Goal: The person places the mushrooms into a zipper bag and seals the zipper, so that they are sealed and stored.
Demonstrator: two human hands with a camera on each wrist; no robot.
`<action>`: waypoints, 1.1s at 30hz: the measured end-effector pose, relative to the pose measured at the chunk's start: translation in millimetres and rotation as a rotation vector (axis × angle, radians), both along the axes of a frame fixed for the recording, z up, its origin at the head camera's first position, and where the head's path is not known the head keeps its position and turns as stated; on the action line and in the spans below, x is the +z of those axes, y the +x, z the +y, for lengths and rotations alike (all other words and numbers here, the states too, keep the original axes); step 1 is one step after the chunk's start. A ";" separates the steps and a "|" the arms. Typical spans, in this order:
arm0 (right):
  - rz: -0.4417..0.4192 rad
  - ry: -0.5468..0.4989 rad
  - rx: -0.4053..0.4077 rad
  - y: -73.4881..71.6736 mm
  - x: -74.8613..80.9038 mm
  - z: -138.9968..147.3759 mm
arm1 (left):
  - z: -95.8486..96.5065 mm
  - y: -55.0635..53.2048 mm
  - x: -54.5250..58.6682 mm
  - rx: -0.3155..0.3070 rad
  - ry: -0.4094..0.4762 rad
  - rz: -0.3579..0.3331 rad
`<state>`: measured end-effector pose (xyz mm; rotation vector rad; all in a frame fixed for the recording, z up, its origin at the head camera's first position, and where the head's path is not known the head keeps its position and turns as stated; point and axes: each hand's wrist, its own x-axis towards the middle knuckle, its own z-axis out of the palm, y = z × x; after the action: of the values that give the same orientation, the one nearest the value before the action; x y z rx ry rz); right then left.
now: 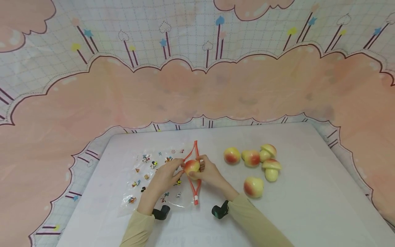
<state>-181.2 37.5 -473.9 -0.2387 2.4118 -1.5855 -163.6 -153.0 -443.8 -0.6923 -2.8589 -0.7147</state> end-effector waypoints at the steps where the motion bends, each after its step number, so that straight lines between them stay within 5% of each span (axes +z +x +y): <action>1: 0.004 -0.003 -0.002 0.5 -0.5 -0.8 | 0.0 0.3 0.1 0.000 0.002 -0.001; 19: 0.062 -0.078 0.022 6.7 1.2 -2.3 | 0.2 1.8 1.4 -0.005 0.005 0.029; 33: 0.024 -0.092 0.137 9.4 3.5 -0.4 | 0.4 0.9 1.6 0.001 0.026 0.047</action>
<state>-171.8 37.1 -470.4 -0.4335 2.2882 -1.6425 -162.7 -152.6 -442.2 -0.6941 -2.8023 -0.7246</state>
